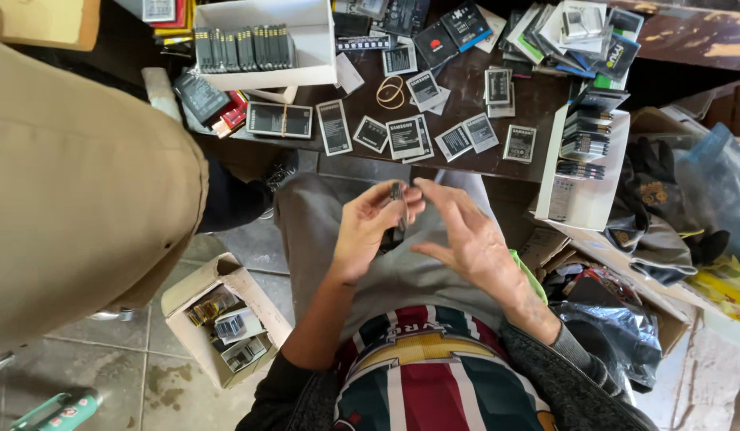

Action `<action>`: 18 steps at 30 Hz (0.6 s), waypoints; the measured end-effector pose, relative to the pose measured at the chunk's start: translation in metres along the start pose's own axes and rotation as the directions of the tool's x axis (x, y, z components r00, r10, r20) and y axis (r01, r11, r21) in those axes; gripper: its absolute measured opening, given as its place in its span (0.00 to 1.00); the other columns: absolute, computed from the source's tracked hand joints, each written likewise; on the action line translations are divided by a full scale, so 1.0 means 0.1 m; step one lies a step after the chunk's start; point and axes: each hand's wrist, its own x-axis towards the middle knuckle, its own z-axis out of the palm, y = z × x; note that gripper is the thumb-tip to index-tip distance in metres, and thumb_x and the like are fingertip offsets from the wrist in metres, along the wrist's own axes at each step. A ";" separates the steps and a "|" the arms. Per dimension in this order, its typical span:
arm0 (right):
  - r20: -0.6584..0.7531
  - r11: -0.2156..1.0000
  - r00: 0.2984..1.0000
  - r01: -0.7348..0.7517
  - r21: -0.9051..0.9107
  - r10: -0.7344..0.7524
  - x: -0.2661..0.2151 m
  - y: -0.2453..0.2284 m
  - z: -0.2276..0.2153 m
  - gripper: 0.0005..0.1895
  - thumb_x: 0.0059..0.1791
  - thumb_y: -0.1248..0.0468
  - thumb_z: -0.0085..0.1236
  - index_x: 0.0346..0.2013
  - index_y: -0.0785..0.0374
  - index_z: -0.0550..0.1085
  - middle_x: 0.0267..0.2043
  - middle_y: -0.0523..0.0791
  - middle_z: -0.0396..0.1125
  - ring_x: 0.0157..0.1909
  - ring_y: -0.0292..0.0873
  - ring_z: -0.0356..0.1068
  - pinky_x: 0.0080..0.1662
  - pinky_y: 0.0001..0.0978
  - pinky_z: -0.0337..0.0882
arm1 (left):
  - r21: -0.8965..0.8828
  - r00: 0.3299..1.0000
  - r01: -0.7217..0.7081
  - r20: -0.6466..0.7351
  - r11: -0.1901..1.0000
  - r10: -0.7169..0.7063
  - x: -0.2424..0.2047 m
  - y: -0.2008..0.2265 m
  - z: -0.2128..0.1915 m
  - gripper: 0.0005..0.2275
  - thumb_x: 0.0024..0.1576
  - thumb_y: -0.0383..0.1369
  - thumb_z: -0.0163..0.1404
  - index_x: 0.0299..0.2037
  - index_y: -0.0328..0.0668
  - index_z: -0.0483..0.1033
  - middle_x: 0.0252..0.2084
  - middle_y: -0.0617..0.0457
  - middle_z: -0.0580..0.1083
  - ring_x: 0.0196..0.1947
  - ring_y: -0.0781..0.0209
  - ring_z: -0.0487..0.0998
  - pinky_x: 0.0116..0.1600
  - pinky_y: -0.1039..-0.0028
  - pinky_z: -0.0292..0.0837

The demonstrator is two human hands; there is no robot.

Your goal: The person sits on the floor and sorts small rectangular batteries by picking them up from a table, inspecting them, and placing them into a cardboard box. The person repeatedly handles individual batteries and stacks them in the box.

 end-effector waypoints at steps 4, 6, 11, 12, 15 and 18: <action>-0.083 0.980 0.977 0.197 0.009 -0.195 0.11 -0.06 0.12 0.37 0.42 0.60 0.72 0.61 0.73 0.69 0.53 0.58 0.70 0.54 0.64 0.72 0.56 0.54 0.73 | 0.010 0.996 0.084 0.028 0.996 -0.084 -0.09 -0.02 -0.03 0.15 0.56 0.24 0.59 0.53 0.26 0.76 0.42 0.37 0.81 0.38 0.52 0.85 0.43 0.65 0.84; -0.122 0.968 0.962 0.249 0.035 -0.243 0.11 0.09 0.26 0.36 0.41 0.62 0.74 0.60 0.72 0.71 0.51 0.55 0.72 0.51 0.59 0.74 0.56 0.51 0.73 | -0.036 0.995 0.101 0.016 0.994 -0.100 -0.16 0.08 0.05 0.14 0.59 0.25 0.58 0.53 0.26 0.77 0.40 0.42 0.81 0.38 0.58 0.84 0.41 0.68 0.84; -0.119 0.969 0.965 0.242 0.056 -0.234 0.17 0.05 0.32 0.40 0.38 0.65 0.75 0.62 0.74 0.69 0.51 0.54 0.73 0.51 0.57 0.74 0.57 0.51 0.73 | -0.087 0.990 0.141 0.020 0.986 -0.140 -0.09 0.00 -0.20 0.12 0.61 0.25 0.56 0.53 0.25 0.76 0.42 0.31 0.80 0.37 0.45 0.85 0.38 0.53 0.85; -0.125 0.972 0.969 0.225 0.072 -0.215 0.19 0.00 0.30 0.41 0.38 0.65 0.75 0.63 0.75 0.69 0.50 0.54 0.73 0.50 0.57 0.74 0.57 0.51 0.73 | -0.095 0.988 0.155 0.023 0.983 -0.153 -0.09 0.02 -0.20 0.12 0.61 0.24 0.56 0.51 0.24 0.76 0.42 0.30 0.80 0.36 0.42 0.85 0.37 0.51 0.85; -0.061 0.985 0.989 0.142 0.096 -0.137 0.15 0.01 0.32 0.41 0.41 0.63 0.73 0.65 0.73 0.67 0.54 0.51 0.74 0.53 0.55 0.74 0.57 0.49 0.73 | -0.072 0.985 0.173 -0.004 0.982 -0.174 -0.01 -0.18 -0.33 0.10 0.62 0.25 0.54 0.50 0.24 0.75 0.40 0.31 0.80 0.34 0.43 0.85 0.37 0.52 0.85; -0.045 0.990 0.995 0.089 0.113 -0.084 0.12 0.03 0.37 0.43 0.40 0.64 0.73 0.66 0.71 0.66 0.55 0.51 0.74 0.54 0.54 0.74 0.57 0.49 0.73 | -0.040 0.980 0.196 -0.011 0.980 -0.197 0.00 -0.16 -0.31 0.09 0.61 0.25 0.54 0.49 0.24 0.75 0.38 0.33 0.80 0.30 0.46 0.85 0.33 0.57 0.85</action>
